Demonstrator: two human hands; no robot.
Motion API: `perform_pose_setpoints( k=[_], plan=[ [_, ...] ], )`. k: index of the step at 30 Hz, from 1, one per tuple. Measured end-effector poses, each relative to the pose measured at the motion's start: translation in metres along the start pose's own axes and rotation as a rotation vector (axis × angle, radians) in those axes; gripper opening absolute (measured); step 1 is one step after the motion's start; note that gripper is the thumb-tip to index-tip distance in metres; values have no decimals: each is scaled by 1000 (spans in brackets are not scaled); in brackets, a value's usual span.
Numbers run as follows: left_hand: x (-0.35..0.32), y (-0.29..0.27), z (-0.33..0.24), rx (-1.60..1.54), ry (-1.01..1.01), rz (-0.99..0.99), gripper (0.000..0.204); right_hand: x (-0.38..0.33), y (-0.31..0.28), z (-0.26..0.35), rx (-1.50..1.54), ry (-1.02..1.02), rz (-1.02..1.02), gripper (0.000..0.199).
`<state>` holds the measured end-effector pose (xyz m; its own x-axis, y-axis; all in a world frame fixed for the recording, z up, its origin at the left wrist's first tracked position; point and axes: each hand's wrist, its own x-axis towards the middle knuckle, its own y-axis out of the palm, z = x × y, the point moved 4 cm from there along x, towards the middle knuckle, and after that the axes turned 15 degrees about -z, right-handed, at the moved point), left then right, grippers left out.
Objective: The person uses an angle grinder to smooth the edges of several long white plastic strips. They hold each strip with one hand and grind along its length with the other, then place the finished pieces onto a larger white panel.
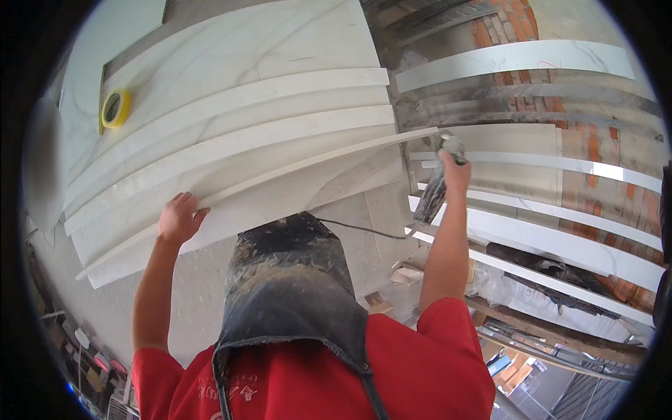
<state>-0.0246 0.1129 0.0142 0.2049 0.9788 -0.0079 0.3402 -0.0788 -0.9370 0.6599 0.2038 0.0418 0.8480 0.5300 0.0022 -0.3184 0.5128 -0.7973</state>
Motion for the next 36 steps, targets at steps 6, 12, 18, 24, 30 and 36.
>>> perform_pose_setpoints(
  k=[6, 12, 18, 24, 30, 36],
  plan=[
    [-7, -2, -8, -8, -24, -59, 28, -72, -13, 3, 124, -96, 77, 85],
    [-8, -3, -10, -26, 2, -94, 26, -298, 4, 113, -197, -576, 824, 70],
    [-10, -1, -15, -13, 45, -176, 23, -359, 30, 124, -233, -764, 952, 83],
    [-15, 2, -14, -18, 49, -189, 23, -266, 8, 93, -279, -525, 706, 78],
    [-17, 2, -14, 29, 41, -193, 23, -118, -12, 67, -271, -276, 387, 81],
    [-17, 2, -10, 49, 19, -133, 23, 31, -9, -21, -43, -49, 36, 86]
  ],
)
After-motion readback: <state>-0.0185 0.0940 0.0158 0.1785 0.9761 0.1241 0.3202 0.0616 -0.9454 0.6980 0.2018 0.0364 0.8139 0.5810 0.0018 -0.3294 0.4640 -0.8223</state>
